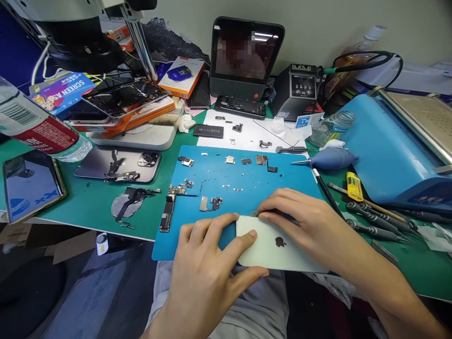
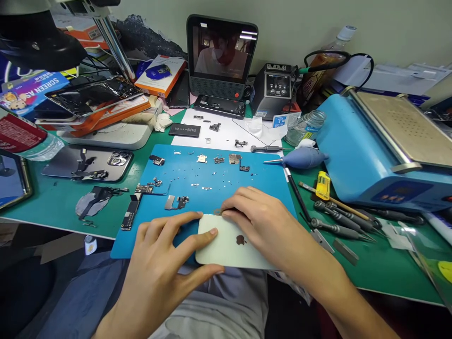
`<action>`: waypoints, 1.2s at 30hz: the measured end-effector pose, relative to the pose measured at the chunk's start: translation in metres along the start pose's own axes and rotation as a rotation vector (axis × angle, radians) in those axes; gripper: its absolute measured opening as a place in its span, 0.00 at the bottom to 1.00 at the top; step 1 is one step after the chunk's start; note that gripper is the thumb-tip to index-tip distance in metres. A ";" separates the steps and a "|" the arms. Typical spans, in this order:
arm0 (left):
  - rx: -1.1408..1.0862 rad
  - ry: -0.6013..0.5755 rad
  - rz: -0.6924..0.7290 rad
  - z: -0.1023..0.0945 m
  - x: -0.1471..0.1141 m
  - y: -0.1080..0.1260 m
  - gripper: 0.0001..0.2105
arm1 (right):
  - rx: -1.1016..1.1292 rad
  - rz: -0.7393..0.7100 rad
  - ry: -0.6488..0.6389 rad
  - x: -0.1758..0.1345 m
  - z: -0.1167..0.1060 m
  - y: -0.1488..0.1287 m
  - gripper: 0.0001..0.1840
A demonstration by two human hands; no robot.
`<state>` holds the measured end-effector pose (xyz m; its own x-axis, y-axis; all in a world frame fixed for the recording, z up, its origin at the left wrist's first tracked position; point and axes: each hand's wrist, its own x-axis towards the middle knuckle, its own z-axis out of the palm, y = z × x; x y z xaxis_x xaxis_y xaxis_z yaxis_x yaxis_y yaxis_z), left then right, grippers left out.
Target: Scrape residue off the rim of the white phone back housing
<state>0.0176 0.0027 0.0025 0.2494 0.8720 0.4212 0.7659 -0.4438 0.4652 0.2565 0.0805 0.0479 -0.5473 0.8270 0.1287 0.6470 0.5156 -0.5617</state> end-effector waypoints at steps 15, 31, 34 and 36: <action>0.012 0.000 -0.008 -0.002 0.001 0.001 0.16 | 0.017 0.039 -0.013 -0.009 -0.008 0.011 0.12; -0.008 -0.035 -0.015 -0.001 -0.001 -0.002 0.16 | 0.055 0.153 -0.050 -0.010 -0.017 0.012 0.16; -0.015 -0.090 -0.012 -0.003 -0.002 -0.002 0.17 | 0.086 0.202 -0.090 -0.006 -0.020 0.010 0.17; -0.008 -0.142 -0.003 -0.004 -0.001 -0.001 0.20 | 0.111 0.241 -0.109 -0.005 -0.023 0.009 0.17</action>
<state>0.0141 0.0013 0.0052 0.3289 0.8936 0.3055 0.7625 -0.4421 0.4724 0.2779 0.0860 0.0610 -0.4425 0.8907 -0.1041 0.7064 0.2746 -0.6524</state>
